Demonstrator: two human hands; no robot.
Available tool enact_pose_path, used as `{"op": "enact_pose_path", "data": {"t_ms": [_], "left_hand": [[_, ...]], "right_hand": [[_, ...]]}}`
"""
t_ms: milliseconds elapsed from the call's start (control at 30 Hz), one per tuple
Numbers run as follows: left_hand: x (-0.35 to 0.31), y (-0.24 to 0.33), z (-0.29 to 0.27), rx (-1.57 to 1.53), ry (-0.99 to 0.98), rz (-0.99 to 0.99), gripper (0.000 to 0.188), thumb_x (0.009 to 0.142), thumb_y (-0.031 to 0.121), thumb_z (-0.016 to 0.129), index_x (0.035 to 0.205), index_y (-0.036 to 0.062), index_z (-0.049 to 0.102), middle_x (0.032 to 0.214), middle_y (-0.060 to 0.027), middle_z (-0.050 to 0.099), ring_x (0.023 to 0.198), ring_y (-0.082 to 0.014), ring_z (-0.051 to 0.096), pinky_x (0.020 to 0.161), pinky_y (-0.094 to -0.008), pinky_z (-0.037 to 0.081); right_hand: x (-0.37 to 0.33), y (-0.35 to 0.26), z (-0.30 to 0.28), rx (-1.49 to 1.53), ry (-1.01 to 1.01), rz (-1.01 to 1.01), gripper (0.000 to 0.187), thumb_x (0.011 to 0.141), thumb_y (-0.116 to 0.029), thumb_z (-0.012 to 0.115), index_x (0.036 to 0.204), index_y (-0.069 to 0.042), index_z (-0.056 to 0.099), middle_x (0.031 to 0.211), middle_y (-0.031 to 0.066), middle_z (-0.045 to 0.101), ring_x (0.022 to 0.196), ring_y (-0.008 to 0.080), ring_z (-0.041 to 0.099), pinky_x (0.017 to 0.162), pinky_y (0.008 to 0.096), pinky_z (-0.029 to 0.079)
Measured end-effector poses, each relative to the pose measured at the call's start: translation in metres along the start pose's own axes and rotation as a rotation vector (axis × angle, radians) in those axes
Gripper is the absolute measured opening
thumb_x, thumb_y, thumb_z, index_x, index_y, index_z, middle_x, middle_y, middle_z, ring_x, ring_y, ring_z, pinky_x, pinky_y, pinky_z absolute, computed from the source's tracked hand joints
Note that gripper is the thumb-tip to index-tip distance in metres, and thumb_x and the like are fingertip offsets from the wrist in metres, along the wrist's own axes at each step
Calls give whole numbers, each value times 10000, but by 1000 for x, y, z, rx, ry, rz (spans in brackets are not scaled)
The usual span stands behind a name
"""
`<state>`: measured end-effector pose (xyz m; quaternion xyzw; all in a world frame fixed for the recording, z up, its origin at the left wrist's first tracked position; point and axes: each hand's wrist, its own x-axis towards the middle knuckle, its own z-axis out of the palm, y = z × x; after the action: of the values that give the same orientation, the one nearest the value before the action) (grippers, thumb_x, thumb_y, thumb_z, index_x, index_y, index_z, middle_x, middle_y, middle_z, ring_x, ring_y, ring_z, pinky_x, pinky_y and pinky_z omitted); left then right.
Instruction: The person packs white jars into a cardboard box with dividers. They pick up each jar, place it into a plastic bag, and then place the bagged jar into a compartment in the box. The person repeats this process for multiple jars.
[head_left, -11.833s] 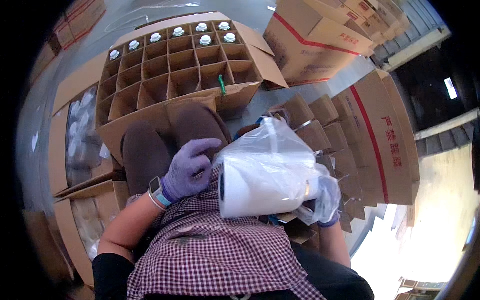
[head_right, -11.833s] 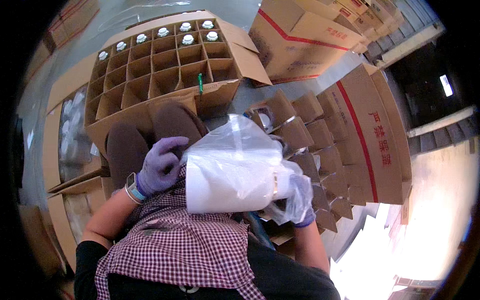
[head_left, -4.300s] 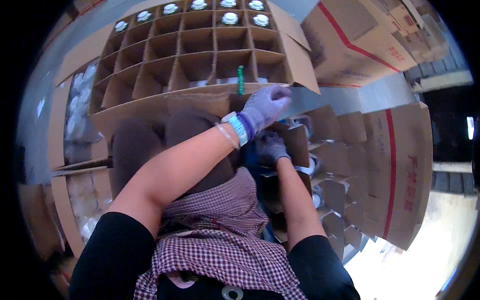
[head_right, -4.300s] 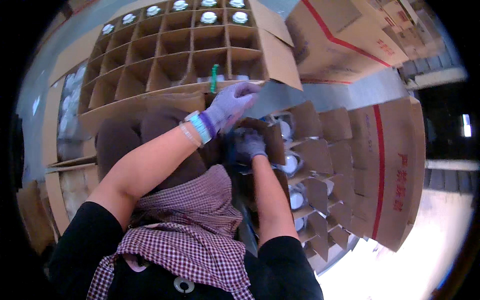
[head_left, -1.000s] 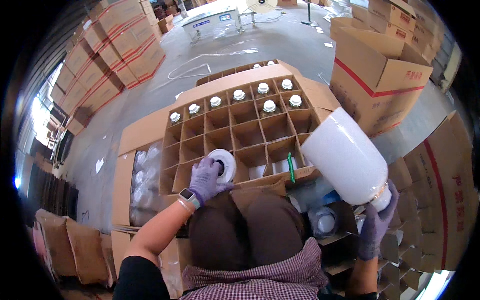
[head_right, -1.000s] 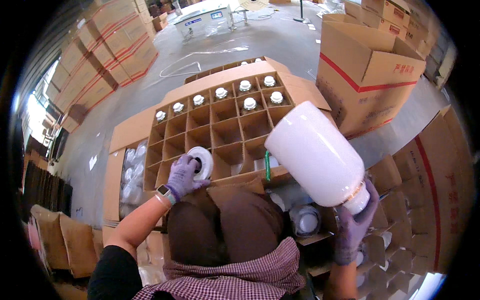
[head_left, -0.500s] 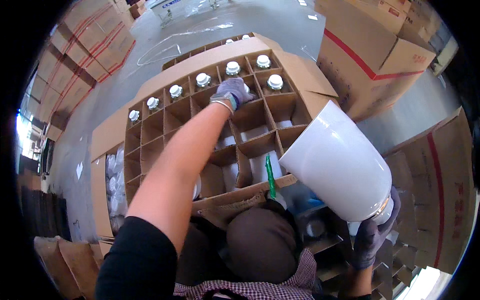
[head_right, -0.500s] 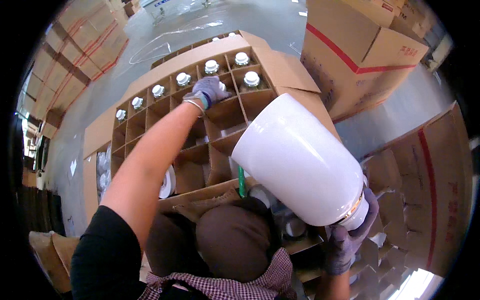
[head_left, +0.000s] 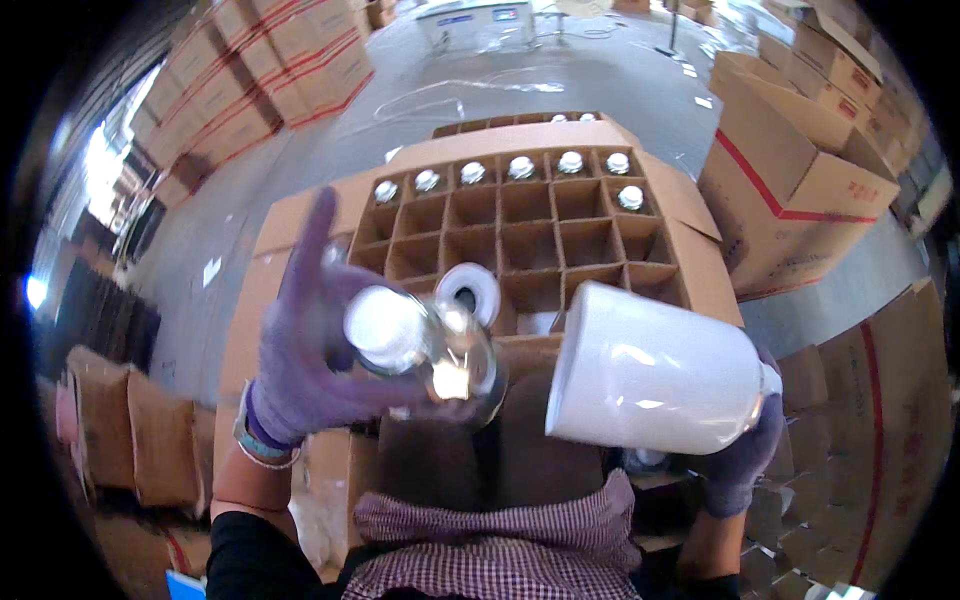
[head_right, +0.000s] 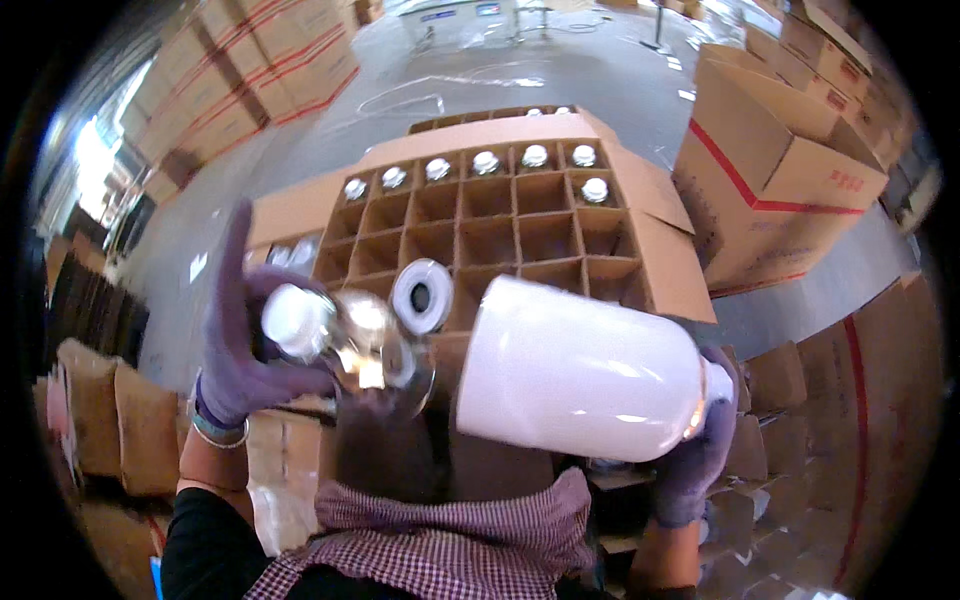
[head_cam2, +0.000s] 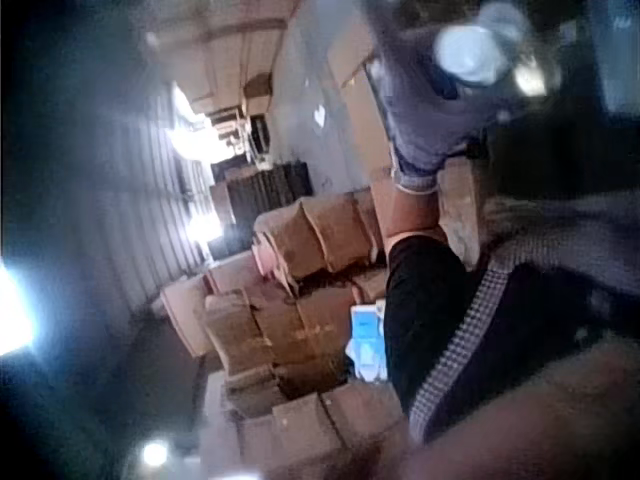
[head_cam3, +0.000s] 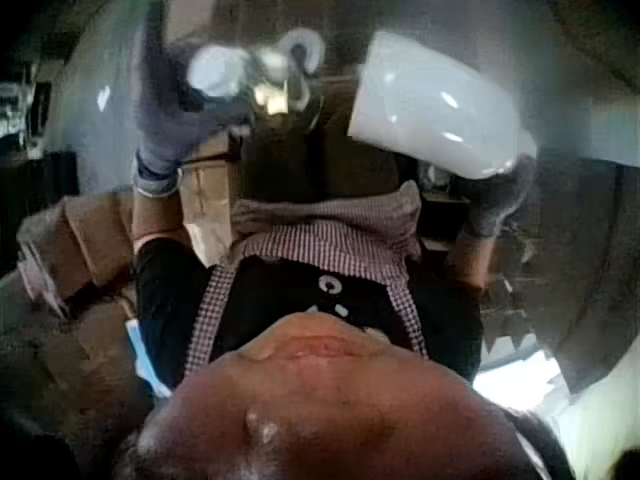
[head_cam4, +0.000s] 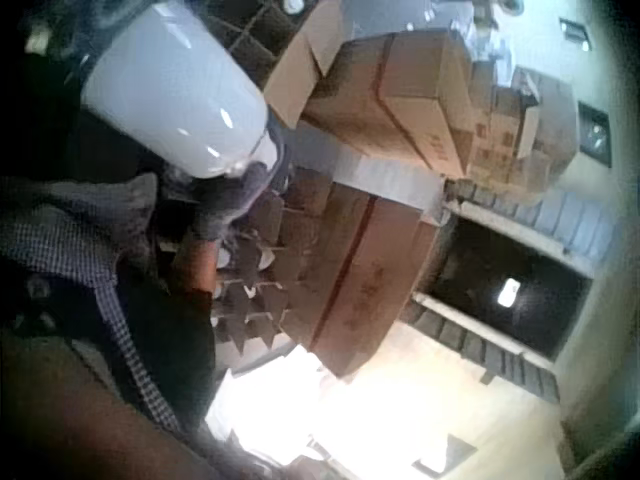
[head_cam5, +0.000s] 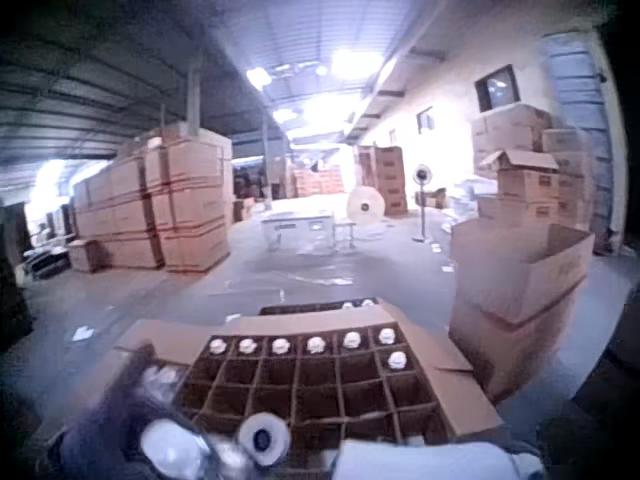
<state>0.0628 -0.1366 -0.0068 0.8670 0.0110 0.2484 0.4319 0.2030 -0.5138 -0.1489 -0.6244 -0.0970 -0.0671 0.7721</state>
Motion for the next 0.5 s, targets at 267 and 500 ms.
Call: {"op": "enact_pose_path", "data": {"t_ms": [267, 500], "left_hand": [[-142, 13, -39, 358, -418, -32, 1110, 663, 360, 930, 1556, 58, 345, 1203, -197, 652, 969, -335, 690, 834, -398, 579], [-294, -53, -68, 155, -666, -642, 564, 738, 320, 889, 1192, 64, 671, 1139, -122, 667, 975, -246, 670, 829, -357, 546]], "right_hand": [[-30, -59, 108, -159, -671, 169, 476, 852, -205, 571, 1282, -5, 618, 1185, 102, 630, 1087, 184, 578, 983, 314, 451], [-97, -8, 127, -358, -903, 212, 286, 951, -172, 593, 1187, -12, 622, 1099, 114, 659, 1012, 187, 617, 915, 326, 497]]}}
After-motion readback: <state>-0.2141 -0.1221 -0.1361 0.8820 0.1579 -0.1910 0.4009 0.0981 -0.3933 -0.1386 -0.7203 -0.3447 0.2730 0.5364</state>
